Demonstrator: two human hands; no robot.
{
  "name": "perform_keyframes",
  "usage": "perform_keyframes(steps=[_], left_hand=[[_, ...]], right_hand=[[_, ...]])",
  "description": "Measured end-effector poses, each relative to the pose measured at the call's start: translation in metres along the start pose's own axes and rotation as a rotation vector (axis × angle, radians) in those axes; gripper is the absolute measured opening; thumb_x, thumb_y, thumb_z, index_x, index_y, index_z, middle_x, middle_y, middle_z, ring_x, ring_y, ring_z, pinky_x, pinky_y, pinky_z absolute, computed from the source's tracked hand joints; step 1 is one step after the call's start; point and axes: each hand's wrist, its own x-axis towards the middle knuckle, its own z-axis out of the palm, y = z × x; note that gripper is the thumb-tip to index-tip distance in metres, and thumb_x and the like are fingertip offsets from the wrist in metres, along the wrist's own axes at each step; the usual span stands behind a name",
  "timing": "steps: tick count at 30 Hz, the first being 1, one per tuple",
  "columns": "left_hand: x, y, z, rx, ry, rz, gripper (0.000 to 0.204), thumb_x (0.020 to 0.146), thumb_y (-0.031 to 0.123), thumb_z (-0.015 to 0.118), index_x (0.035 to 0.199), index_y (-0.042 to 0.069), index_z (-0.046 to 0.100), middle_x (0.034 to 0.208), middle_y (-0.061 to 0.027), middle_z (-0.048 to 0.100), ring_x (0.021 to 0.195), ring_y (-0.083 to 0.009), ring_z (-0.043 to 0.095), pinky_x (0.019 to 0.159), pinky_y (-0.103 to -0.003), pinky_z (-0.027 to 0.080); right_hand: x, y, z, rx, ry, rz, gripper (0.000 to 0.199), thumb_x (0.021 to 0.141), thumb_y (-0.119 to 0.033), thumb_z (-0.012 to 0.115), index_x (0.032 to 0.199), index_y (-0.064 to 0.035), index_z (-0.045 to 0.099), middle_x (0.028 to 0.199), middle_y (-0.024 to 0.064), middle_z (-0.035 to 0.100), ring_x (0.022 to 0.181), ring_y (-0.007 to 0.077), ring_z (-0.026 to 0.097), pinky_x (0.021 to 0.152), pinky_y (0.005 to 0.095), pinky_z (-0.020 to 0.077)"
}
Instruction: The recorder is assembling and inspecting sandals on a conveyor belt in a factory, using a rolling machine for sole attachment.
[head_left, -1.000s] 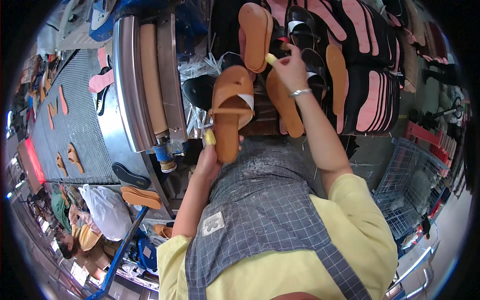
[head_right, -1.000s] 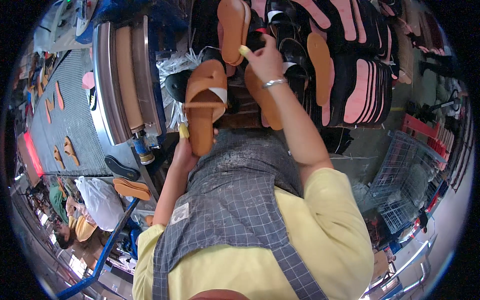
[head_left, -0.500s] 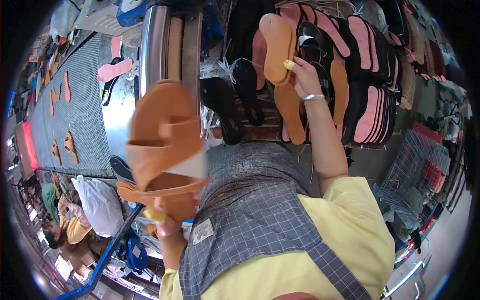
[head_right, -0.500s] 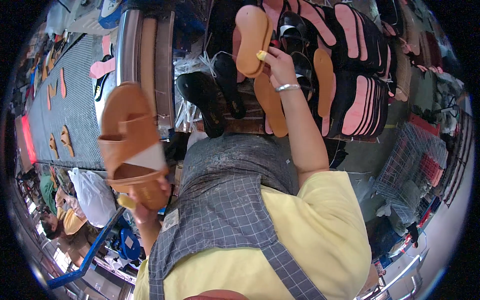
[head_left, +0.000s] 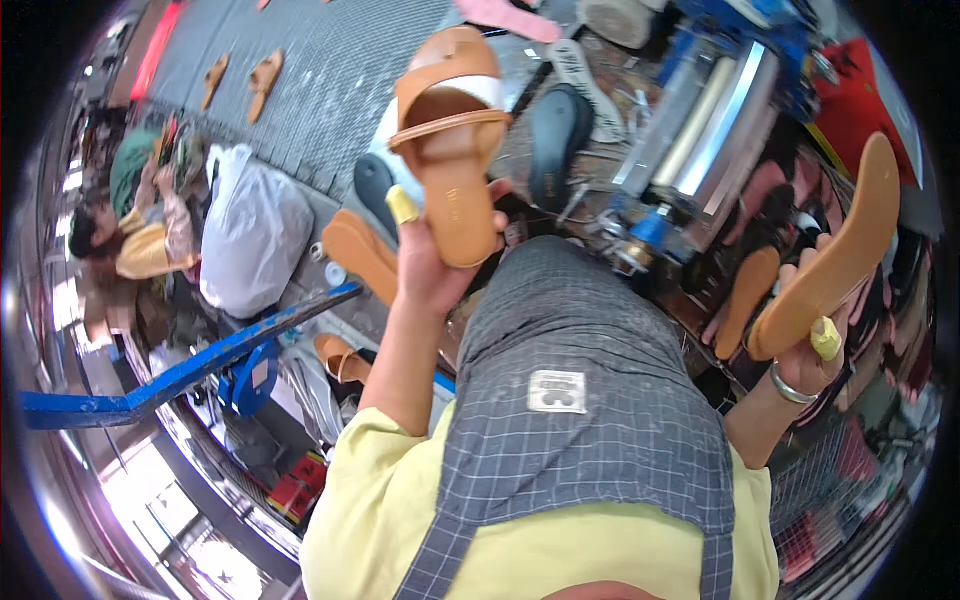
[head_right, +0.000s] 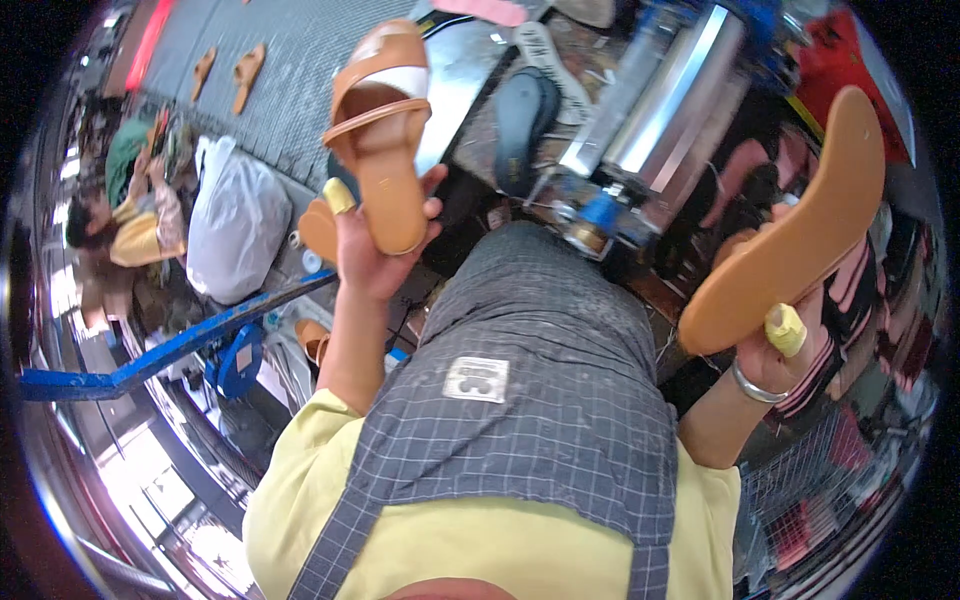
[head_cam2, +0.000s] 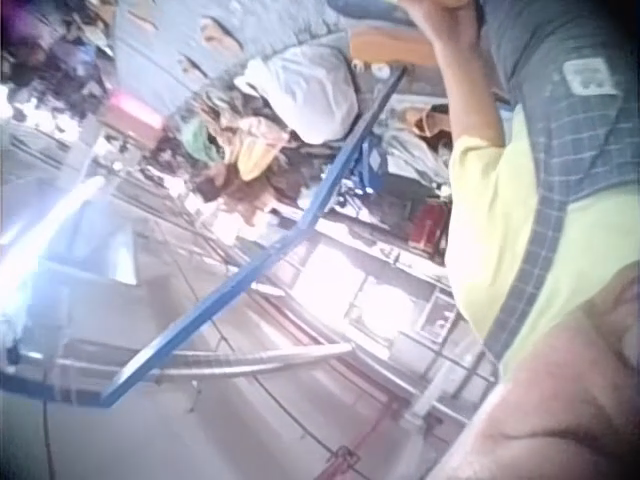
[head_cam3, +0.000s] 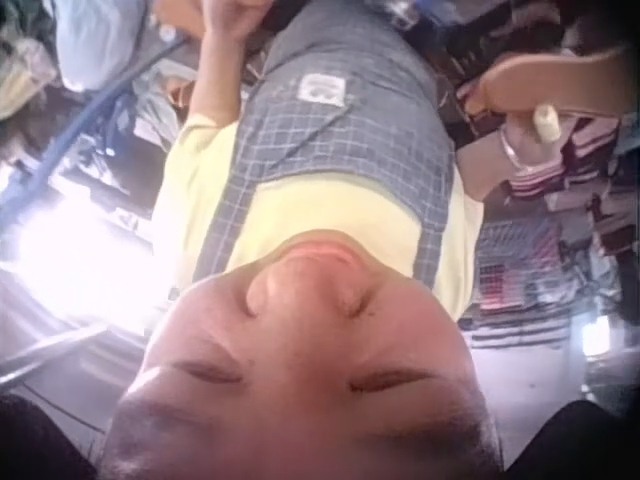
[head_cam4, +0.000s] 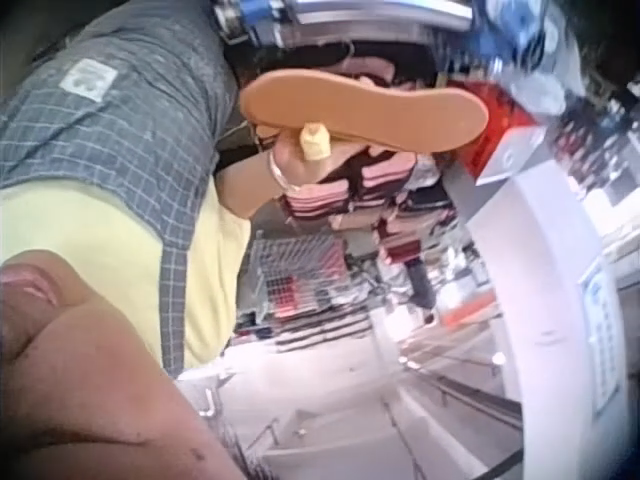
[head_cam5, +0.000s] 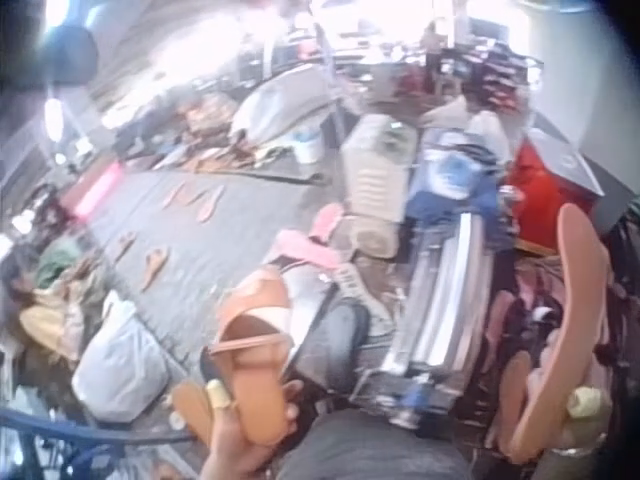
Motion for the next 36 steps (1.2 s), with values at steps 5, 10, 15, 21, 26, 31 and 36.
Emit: perform_keyframes(steps=[5,10,15,21,26,31,36], left_hand=[[-0.003,0.039,-0.032,-0.045,0.085,0.053,0.063,0.099,0.049,0.013,0.136,0.004,0.036,0.126,-0.0202,0.051,0.089,-0.0263,0.061,0.074,-0.037,0.053],[-0.002,0.068,-0.077,-0.13,0.168,0.145,0.06,0.1,0.045,0.012,0.132,0.002,0.04,0.121,-0.0187,0.054,0.089,-0.0256,0.061,0.075,-0.036,0.053],[0.02,0.084,-0.127,-0.033,0.271,0.144,0.052,0.1,0.043,0.025,0.129,0.003,0.042,0.12,-0.0144,0.055,0.089,-0.0229,0.061,0.078,-0.035,0.052],[0.106,0.071,-0.177,0.052,0.359,0.101,0.045,0.089,0.013,0.059,0.129,0.011,0.038,0.105,-0.0068,0.056,0.086,-0.0177,0.061,0.073,-0.035,0.053],[0.158,0.039,-0.226,0.319,0.476,0.0,0.058,0.083,0.014,0.065,0.132,0.0,0.036,0.115,-0.0134,0.055,0.102,-0.0214,0.056,0.087,-0.032,0.045],[0.126,0.034,-0.211,1.066,0.602,0.212,0.075,0.076,0.021,0.071,0.134,-0.004,0.031,0.119,-0.0227,0.053,0.11,-0.0349,0.052,0.097,-0.042,0.039],[0.019,0.029,-0.193,0.592,0.468,0.059,0.058,0.085,0.011,0.063,0.136,0.003,0.037,0.117,-0.0149,0.055,0.102,-0.023,0.056,0.09,-0.035,0.045]], right_hand=[[0.073,0.082,0.119,-0.28,0.082,0.218,0.061,0.079,-0.02,0.066,0.13,0.0009,0.039,0.116,0.0146,0.051,0.1,0.024,0.057,0.085,0.0336,0.0476],[0.168,0.125,0.201,-0.781,-0.609,-0.161,0.037,0.093,-0.015,0.046,0.124,0.0053,0.046,0.117,0.0156,0.056,0.102,0.0189,0.058,0.089,0.0307,0.0463],[0.196,0.208,0.228,-0.2,-0.174,0.475,0.033,0.079,-0.011,0.059,0.109,0.0005,0.053,0.093,0.0062,0.062,0.083,0.0135,0.062,0.075,0.0258,0.0502],[0.254,0.256,0.277,-0.268,-0.227,0.522,0.033,0.08,-0.005,0.057,0.111,0.0028,0.053,0.097,0.0058,0.061,0.086,0.0129,0.061,0.076,0.0274,0.0504],[0.297,0.297,0.291,-0.335,-0.38,0.496,0.022,0.081,-0.007,0.059,0.101,0.0025,0.058,0.088,0.0065,0.063,0.073,0.0125,0.062,0.066,0.0261,0.0516],[0.276,0.356,0.263,-0.494,-0.042,0.756,0.034,0.077,-0.003,0.063,0.109,0.0022,0.056,0.097,0.0062,0.063,0.085,0.0143,0.062,0.072,0.028,0.0516],[0.225,0.377,0.211,-0.408,-0.142,0.889,0.023,0.078,0.001,0.064,0.101,0.0015,0.06,0.091,0.0056,0.065,0.078,0.0146,0.063,0.069,0.0283,0.0509]])
